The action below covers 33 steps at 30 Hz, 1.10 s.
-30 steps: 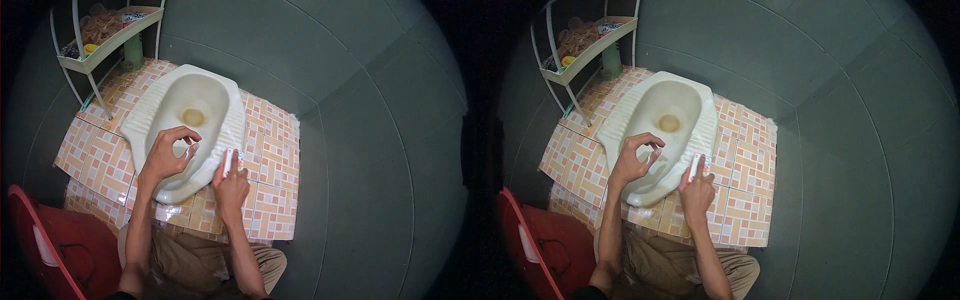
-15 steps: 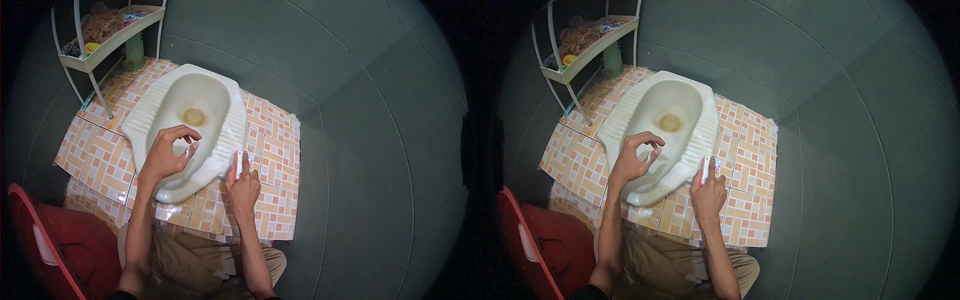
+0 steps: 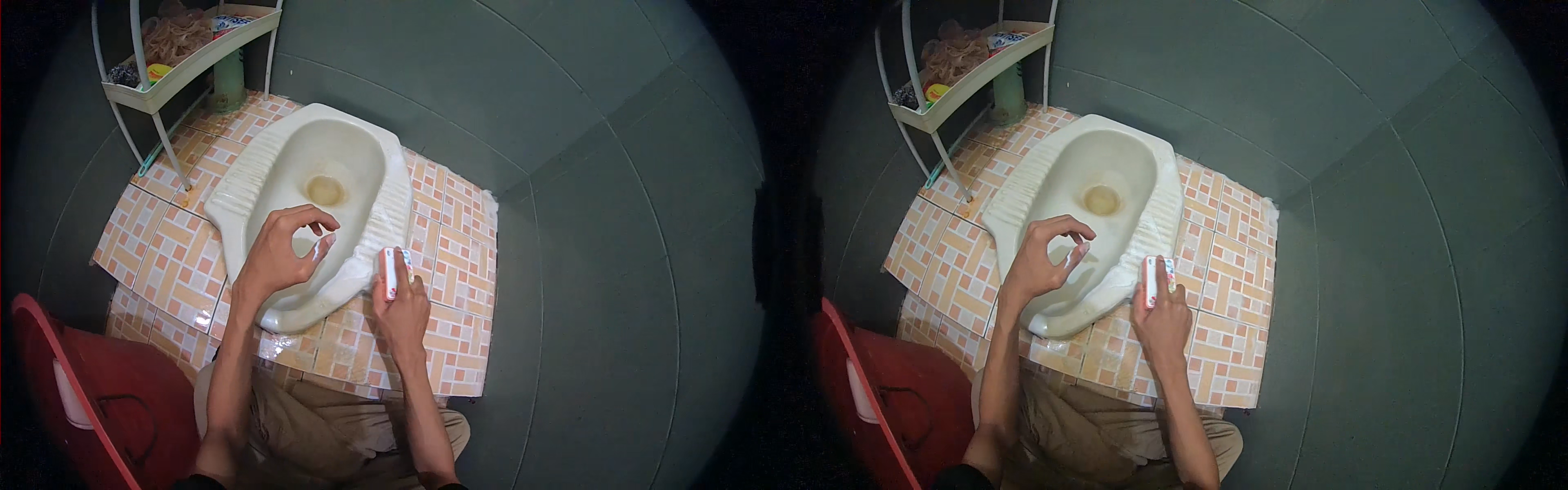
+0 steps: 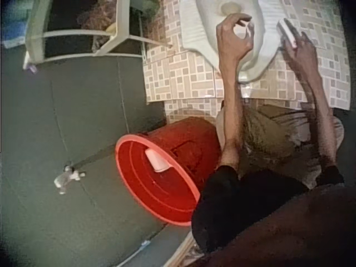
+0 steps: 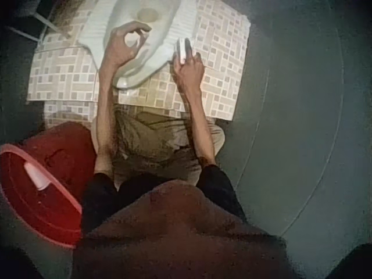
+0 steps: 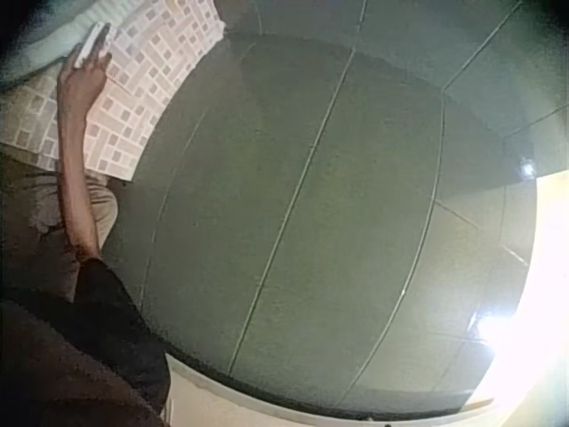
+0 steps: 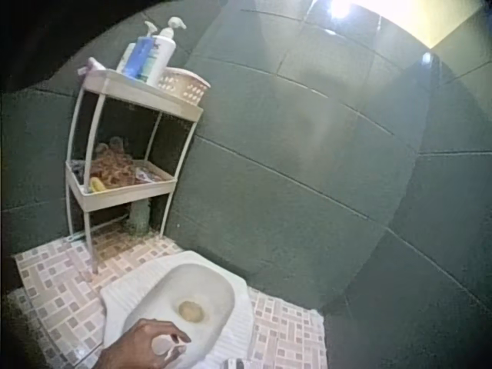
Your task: The person scrubs the tiled floor around a squat toilet using a sponge.
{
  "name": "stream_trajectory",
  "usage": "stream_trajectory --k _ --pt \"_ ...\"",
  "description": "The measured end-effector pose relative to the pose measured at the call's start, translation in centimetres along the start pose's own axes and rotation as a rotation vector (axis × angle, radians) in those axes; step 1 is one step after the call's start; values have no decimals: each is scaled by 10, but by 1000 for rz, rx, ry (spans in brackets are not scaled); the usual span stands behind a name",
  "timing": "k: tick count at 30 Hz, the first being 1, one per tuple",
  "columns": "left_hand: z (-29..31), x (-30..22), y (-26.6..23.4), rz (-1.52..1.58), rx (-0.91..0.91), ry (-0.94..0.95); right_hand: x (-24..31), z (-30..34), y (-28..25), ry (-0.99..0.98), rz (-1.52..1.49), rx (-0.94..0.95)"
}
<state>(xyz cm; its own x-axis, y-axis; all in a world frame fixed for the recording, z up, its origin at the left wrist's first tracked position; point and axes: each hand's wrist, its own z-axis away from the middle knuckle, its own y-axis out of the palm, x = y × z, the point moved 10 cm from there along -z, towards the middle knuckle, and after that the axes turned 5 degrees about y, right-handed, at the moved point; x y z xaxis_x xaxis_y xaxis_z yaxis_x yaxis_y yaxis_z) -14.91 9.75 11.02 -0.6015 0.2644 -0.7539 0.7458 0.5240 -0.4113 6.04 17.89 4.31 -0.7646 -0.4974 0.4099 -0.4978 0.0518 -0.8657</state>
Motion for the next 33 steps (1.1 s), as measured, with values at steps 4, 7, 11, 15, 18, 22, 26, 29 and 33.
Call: stream_trajectory --k 4,7,11,15,18,22,26,29,33 --pt "-1 1 -3 18 -12 1 26 -3 12 -1 -1 12" --pt "-2 0 -2 41 -4 -9 35 -7 19 26 22 49" --pt "-1 1 -3 20 -1 -10 46 -9 31 -3 30 70" --pt "-1 -1 -4 17 -2 4 49 -11 32 -6 28 85" --pt "-1 -2 -4 -5 -3 5 41 -11 22 -9 23 76" --pt "1 1 -4 -14 -2 -8 17 -12 9 44 30 101" --pt "0 0 -4 -21 -5 -11 -11 -11 -9 11 52 28" --pt "-1 -1 -4 -15 -5 -19 -30 -14 -10 -38 -18 45" --pt "-3 -3 1 29 -2 -9 -40 -20 -13 -125 -63 81"
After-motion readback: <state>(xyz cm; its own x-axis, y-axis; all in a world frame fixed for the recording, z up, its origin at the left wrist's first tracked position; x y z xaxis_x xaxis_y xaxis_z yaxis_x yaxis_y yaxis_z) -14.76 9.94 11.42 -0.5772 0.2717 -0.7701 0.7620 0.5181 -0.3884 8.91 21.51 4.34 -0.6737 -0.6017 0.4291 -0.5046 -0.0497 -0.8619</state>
